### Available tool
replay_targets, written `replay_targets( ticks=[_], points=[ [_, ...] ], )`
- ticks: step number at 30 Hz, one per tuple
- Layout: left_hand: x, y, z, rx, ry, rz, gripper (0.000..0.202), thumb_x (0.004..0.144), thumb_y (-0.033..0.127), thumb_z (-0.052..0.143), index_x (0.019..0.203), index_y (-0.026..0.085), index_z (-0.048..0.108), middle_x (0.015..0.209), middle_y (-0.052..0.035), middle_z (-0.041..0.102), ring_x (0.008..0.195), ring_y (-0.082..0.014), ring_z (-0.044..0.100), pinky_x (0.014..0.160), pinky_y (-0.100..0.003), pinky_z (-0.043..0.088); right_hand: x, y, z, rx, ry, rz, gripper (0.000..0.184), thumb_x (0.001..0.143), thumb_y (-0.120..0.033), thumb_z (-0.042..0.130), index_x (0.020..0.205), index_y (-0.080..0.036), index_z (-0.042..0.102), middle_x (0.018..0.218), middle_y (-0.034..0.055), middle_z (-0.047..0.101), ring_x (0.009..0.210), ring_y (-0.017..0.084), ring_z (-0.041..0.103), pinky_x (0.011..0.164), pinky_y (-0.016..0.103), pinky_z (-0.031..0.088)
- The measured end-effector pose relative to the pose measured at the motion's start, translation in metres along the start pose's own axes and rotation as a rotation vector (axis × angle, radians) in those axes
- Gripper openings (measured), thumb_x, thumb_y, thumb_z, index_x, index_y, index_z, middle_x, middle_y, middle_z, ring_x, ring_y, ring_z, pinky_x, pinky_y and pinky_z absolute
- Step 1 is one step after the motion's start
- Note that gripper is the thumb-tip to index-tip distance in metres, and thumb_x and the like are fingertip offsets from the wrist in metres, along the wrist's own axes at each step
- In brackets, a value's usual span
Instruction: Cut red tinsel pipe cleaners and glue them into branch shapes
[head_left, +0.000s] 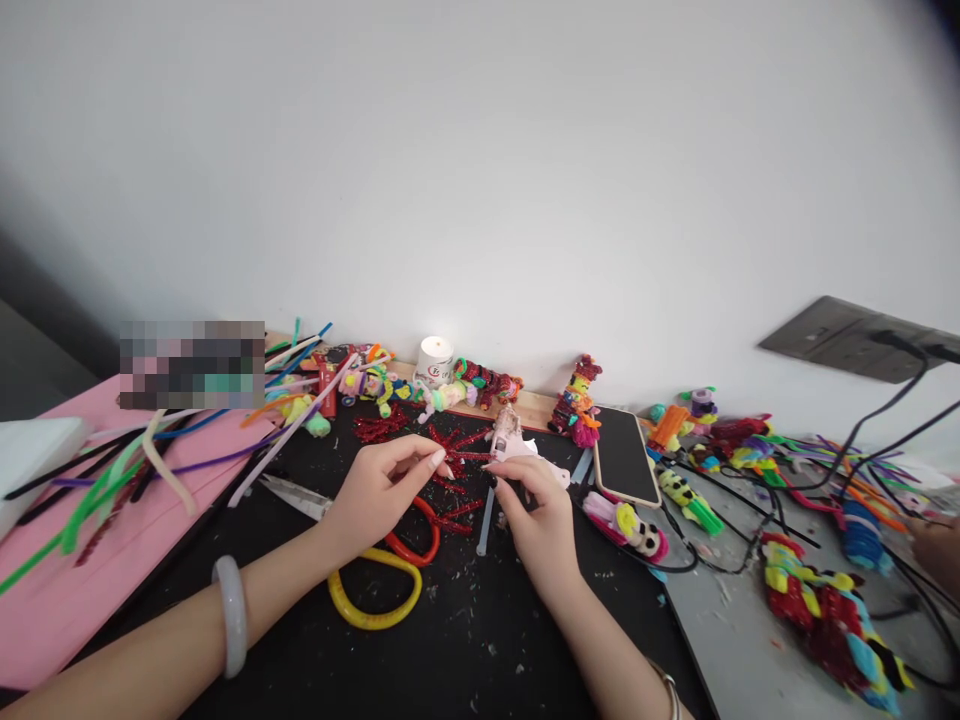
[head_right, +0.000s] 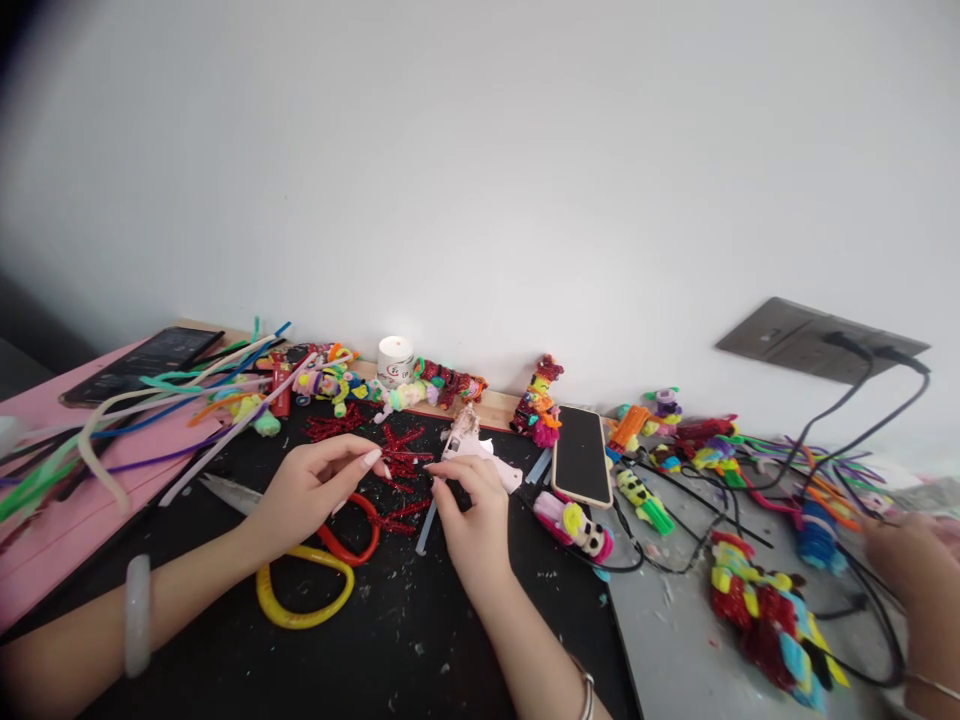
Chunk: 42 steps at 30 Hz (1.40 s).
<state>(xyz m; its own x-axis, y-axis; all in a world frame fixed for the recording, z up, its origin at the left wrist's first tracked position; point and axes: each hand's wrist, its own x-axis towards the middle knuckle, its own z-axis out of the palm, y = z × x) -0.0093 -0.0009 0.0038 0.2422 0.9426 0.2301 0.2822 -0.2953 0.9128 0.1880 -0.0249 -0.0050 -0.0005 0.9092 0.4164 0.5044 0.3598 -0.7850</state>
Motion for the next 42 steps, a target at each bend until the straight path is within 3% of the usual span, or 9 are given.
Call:
replay_targets(
  ticks=[7,18,31,37,42],
  points=[
    [-0.0026,0.0059,0.0052,0.077,-0.113,0.045,0.026,0.089,0.029,0.048,0.076,0.016,0.067,0.067,-0.0006,0.066,0.053,-0.0103,0.050,0.049,-0.020,0.036,-0.0046,-0.0008,0.0080,0.275,-0.040,0.183,0.011,0.078,-0.018,0.063,0.080,-0.023,0.073,0.086,0.0038,0.069,0.087,0.020,0.061,0.081,0.033,0.047],
    [-0.0034,0.0016,0.0058,0.107,-0.162,0.029,0.029,0.090,0.031,0.046,0.078,0.016,0.067,0.067,-0.0006,0.064,0.051,-0.0104,0.046,0.048,-0.022,0.033,-0.0057,-0.0016,0.0096,0.422,-0.051,0.307,0.008,0.078,-0.024,0.064,0.076,-0.021,0.072,0.085,0.0041,0.070,0.084,0.020,0.062,0.079,0.031,0.049],
    [-0.0052,0.0024,0.0059,0.094,-0.209,0.020,0.026,0.090,0.030,0.047,0.081,0.016,0.067,0.073,-0.0018,0.067,0.056,-0.0112,0.050,0.050,-0.021,0.034,-0.0058,-0.0025,0.0103,0.539,-0.027,0.362,0.009,0.076,-0.026,0.067,0.071,-0.019,0.067,0.072,-0.0003,0.063,0.067,0.014,0.055,0.065,0.024,0.044],
    [-0.0048,0.0034,0.0056,0.093,-0.186,0.028,0.027,0.090,0.030,0.046,0.081,0.015,0.067,0.072,-0.0019,0.067,0.056,-0.0112,0.050,0.051,-0.021,0.034,-0.0051,-0.0004,0.0109,0.581,-0.025,0.329,0.003,0.076,-0.022,0.068,0.076,-0.021,0.070,0.080,0.0003,0.065,0.078,0.015,0.057,0.072,0.024,0.045],
    [-0.0054,0.0040,0.0054,0.104,-0.167,0.032,0.028,0.091,0.030,0.046,0.080,0.015,0.067,0.069,-0.0017,0.066,0.054,-0.0107,0.049,0.050,-0.021,0.034,-0.0061,-0.0004,0.0098,0.584,-0.075,0.317,0.008,0.078,-0.021,0.067,0.081,-0.024,0.074,0.087,0.0013,0.068,0.084,0.017,0.059,0.078,0.027,0.044]
  ],
)
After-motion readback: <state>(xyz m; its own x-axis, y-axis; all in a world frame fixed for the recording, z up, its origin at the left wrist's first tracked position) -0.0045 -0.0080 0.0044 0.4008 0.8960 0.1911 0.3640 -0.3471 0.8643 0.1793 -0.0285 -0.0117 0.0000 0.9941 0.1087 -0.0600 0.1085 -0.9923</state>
